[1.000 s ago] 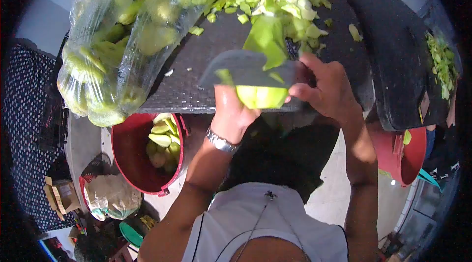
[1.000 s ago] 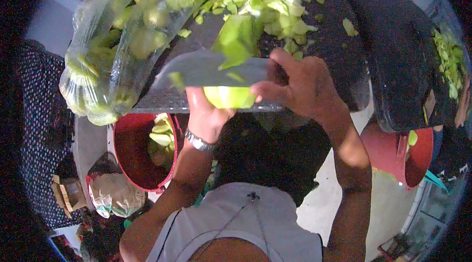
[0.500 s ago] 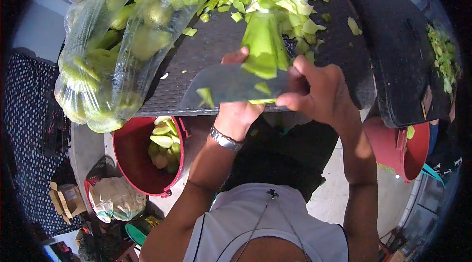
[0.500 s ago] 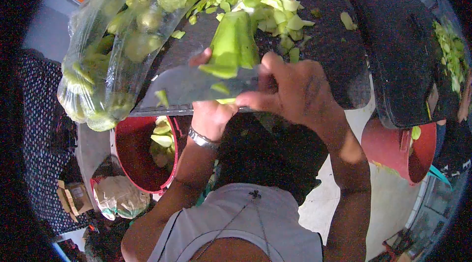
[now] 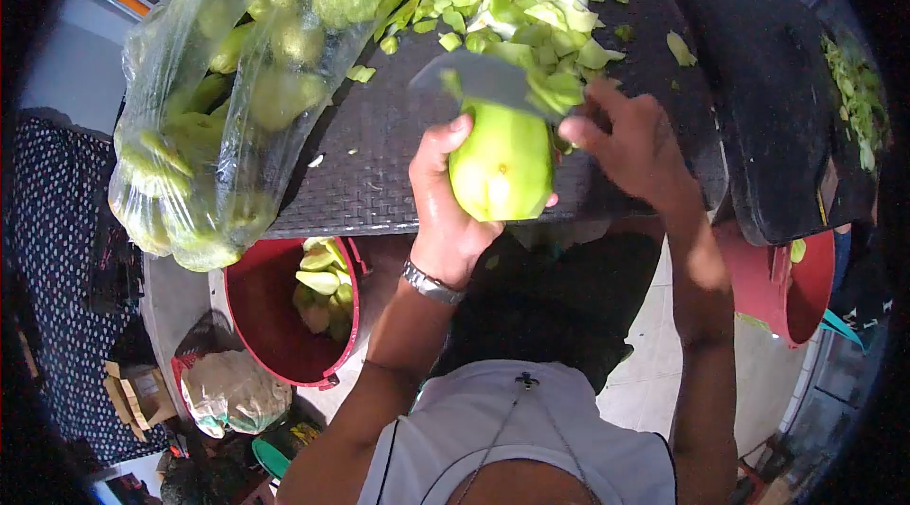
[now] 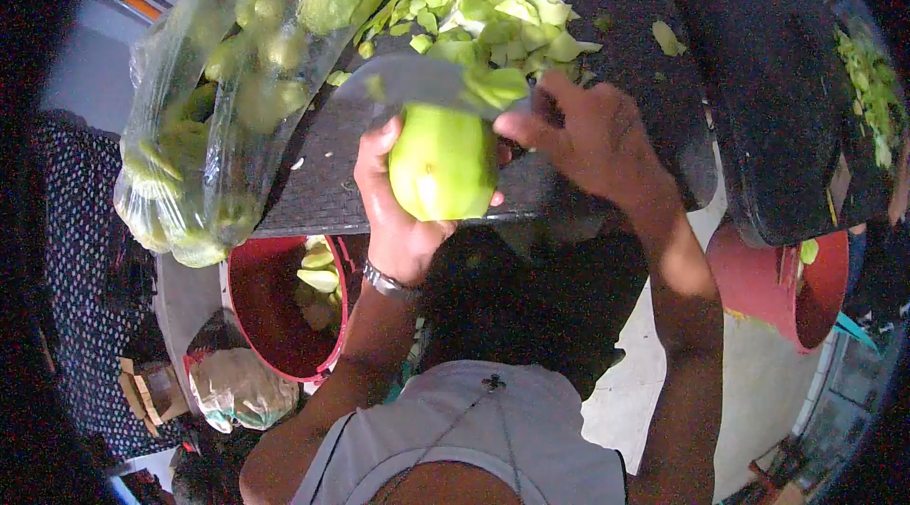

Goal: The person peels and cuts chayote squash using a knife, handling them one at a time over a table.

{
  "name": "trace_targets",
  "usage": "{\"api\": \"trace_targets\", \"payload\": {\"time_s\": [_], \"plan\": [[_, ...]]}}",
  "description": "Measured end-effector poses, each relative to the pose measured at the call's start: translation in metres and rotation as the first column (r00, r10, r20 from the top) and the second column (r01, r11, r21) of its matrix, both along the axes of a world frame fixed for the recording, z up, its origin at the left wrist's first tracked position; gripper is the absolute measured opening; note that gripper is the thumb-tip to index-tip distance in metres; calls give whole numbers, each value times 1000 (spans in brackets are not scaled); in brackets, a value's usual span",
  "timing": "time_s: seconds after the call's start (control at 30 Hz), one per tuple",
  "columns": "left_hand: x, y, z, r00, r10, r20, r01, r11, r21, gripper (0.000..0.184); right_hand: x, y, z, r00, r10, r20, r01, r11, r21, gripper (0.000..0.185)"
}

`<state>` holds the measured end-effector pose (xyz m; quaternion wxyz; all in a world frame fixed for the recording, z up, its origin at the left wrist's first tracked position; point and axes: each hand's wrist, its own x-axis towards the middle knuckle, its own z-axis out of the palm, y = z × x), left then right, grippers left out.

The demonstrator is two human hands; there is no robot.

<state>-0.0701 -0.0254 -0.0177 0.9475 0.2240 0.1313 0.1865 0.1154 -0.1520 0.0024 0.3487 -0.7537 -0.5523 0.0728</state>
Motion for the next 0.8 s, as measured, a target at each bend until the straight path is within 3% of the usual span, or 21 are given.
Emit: {"api": "trace_targets", "payload": {"time_s": [0.07, 0.2, 0.27, 0.33, 0.47, 0.6, 0.7, 0.73, 0.8], "plan": [[0, 0, -9, 992, 7, 128, 6, 995, -104, 67, -15, -1, 10, 995, 99, -24, -97, 994, 56, 53], [4, -1, -7, 983, 161, 88, -129, 949, -287, 62, -25, 0, 15, 972, 188, -142, -172, 978, 117, 50], [0, -2, -5, 992, 114, 62, -104, 984, -142, 64, -22, 2, 12, 967, 210, -143, -192, 972, 133, 49], [-4, -1, 1, 998, 56, -12, -55, 997, 61, 68, -5, 6, 5, 993, 106, -55, -102, 992, 80, 49], [-3, 0, 4, 998, 50, -42, -47, 995, 86, 75, -3, 7, 1, 999, 39, -12, -38, 998, 48, 59], [-3, 1, -1, 999, 34, -5, -34, 999, -38, 76, 7, 15, -4, 998, 1, 69, -8, 996, 90, 62], [-3, 5, 2, 995, -21, 99, 27, 998, -59, 77, 35, 27, -6, 964, -220, 147, 229, 972, -53, 60], [-7, 5, 6, 991, -22, 129, 30, 998, -58, 76, 54, 27, -7, 943, -267, 197, 295, 946, -131, 46], [-12, 5, 8, 979, -20, 202, 25, 999, -21, 76, 80, 22, -8, 941, -126, 315, 178, 974, -142, 40]]}}
